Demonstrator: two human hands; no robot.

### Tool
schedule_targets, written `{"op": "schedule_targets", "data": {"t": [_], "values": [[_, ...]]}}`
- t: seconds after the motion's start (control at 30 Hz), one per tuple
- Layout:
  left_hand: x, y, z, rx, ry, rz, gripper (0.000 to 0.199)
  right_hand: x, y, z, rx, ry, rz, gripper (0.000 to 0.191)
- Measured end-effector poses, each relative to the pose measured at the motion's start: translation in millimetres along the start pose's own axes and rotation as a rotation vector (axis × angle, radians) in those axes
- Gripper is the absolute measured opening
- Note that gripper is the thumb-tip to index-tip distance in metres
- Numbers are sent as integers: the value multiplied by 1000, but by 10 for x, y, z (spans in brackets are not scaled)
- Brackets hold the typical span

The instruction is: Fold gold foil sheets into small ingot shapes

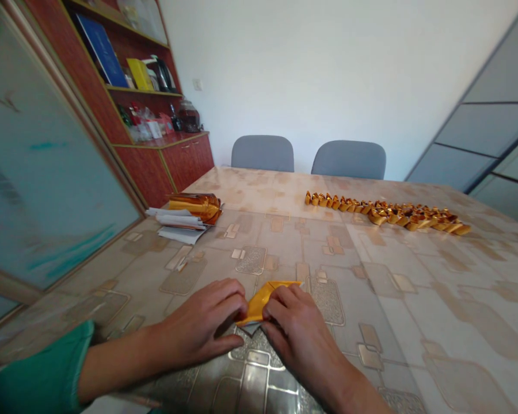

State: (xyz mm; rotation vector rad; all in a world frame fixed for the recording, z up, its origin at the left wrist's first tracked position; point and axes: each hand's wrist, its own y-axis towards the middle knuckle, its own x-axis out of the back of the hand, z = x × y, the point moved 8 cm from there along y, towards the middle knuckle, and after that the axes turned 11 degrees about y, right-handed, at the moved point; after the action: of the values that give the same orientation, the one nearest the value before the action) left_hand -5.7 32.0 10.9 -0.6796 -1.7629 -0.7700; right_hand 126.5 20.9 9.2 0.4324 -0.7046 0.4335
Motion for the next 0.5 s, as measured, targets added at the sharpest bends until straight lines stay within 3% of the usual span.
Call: {"op": "schedule_targets", "data": {"t": [0.13,0.5], "values": [[-31,-58,73,100,-12,-53,4,0,14,-14,-5,22,-10,11],[-54,-108,191,281,-87,-126,8,-61,41,-117,-121,14,-103,17]]}}
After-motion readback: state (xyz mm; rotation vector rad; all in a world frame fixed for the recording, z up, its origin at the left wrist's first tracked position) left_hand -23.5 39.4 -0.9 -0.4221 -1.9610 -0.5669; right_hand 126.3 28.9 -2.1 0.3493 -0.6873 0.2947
